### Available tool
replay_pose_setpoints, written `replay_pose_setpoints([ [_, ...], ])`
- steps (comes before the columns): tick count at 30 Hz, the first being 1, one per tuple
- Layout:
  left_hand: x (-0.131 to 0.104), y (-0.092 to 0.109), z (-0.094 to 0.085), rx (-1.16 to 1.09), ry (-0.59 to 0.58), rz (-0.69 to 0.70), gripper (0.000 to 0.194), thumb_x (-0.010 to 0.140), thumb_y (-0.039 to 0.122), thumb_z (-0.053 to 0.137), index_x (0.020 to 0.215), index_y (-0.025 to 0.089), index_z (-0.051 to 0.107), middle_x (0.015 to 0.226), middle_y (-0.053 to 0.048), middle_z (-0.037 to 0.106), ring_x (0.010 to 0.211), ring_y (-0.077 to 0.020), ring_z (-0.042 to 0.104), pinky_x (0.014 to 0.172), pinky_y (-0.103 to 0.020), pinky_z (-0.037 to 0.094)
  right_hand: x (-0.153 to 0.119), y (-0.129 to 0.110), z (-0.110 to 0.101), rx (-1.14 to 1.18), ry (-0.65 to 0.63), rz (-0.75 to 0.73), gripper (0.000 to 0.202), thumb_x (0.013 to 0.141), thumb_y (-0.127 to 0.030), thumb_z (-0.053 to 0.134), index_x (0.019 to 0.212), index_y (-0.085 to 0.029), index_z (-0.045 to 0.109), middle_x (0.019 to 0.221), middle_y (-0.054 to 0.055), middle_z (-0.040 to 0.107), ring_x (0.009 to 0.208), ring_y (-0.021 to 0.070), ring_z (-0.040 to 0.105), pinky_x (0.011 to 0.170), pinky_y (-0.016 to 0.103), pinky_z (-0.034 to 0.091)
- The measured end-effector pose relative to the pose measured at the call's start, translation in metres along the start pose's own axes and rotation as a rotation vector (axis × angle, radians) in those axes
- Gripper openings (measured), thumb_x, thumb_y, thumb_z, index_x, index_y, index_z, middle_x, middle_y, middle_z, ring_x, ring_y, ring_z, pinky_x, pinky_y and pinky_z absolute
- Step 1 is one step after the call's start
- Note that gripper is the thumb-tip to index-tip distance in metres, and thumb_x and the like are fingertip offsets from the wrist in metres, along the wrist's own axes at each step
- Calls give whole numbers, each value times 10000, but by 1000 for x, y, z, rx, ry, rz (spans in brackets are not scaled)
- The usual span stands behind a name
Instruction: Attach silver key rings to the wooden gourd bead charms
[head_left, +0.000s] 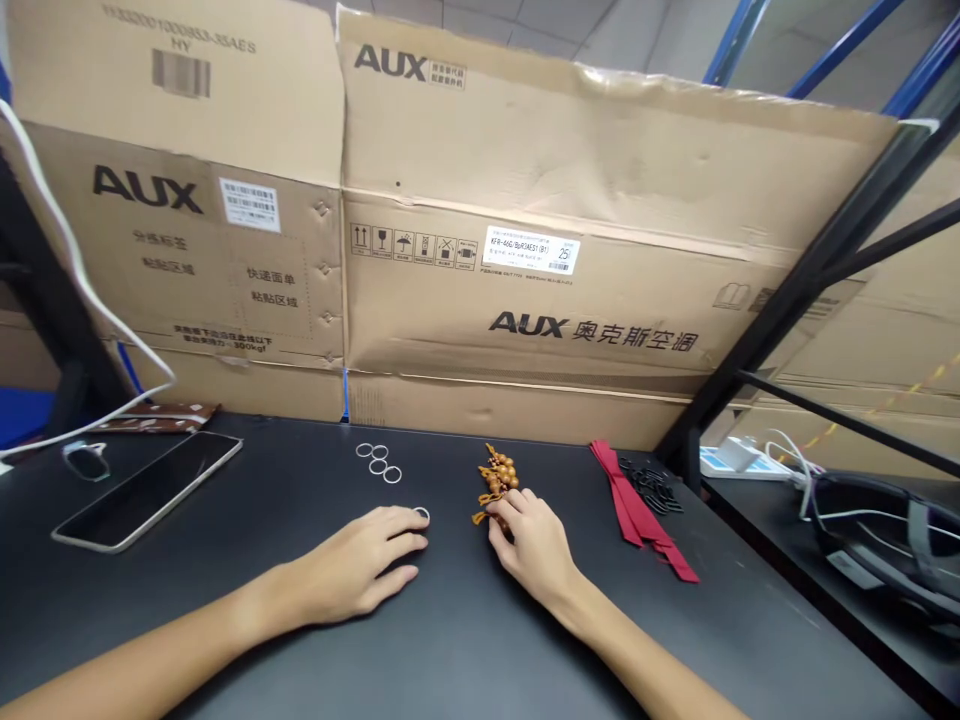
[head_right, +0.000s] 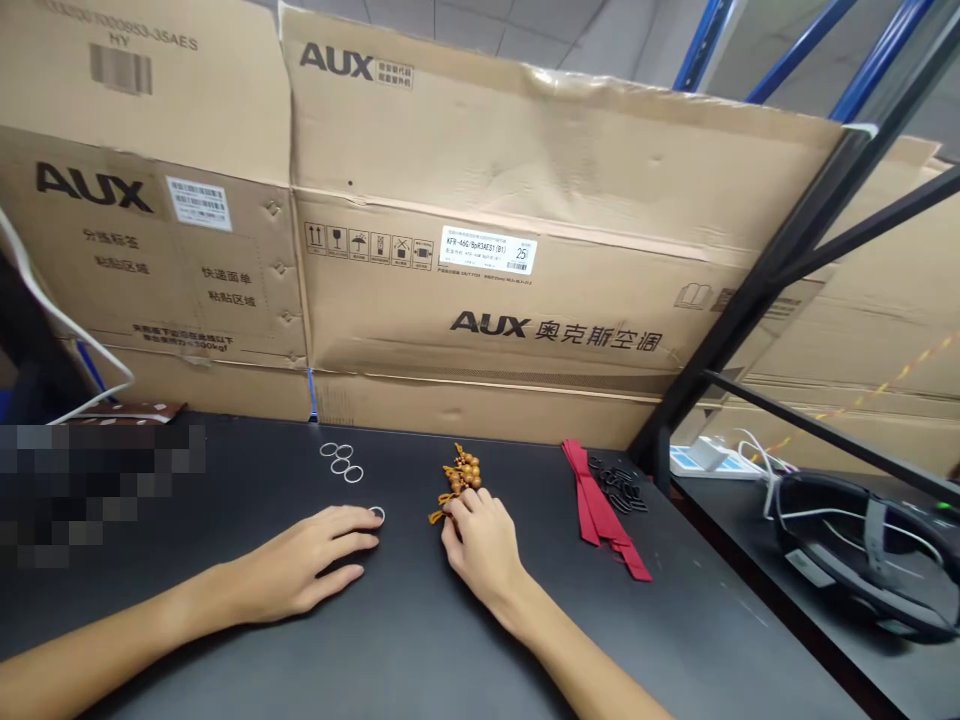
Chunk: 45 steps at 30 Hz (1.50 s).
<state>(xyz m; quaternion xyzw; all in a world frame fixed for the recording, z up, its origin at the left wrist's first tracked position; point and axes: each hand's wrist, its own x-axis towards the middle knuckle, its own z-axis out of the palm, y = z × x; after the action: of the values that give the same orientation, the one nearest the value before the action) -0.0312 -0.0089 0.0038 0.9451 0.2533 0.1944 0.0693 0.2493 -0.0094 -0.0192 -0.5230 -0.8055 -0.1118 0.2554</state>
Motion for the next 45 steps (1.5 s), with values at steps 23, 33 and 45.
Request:
replay_pose_setpoints([
  [23, 12, -5, 7, -152, 52, -108, 209, 981, 199, 423, 992, 218, 631, 1179, -72, 569, 1061, -199, 580, 945, -311, 479, 6, -21, -5, 504, -197, -142, 128, 931, -163, 462, 909, -204, 580, 915, 42, 545, 753, 148, 561, 734, 279, 506],
  [33, 11, -4, 7, -108, 35, -131, 210, 981, 211, 426, 1045, 222, 626, 1167, -73, 568, 1055, -212, 559, 952, -343, 466, 4, -17, -15, 521, -200, -188, 262, 800, -131, 560, 1045, -222, 562, 1018, 66, 579, 944, 208, 563, 854, 347, 494],
  [45, 13, -5, 7, -141, 43, -110, 173, 975, 199, 441, 992, 215, 613, 1123, -61, 604, 1052, -205, 557, 940, -333, 451, 4, -18, -11, 491, -213, -209, 156, 865, -152, 508, 985, -214, 587, 934, 59, 595, 863, 190, 570, 782, 315, 505],
])
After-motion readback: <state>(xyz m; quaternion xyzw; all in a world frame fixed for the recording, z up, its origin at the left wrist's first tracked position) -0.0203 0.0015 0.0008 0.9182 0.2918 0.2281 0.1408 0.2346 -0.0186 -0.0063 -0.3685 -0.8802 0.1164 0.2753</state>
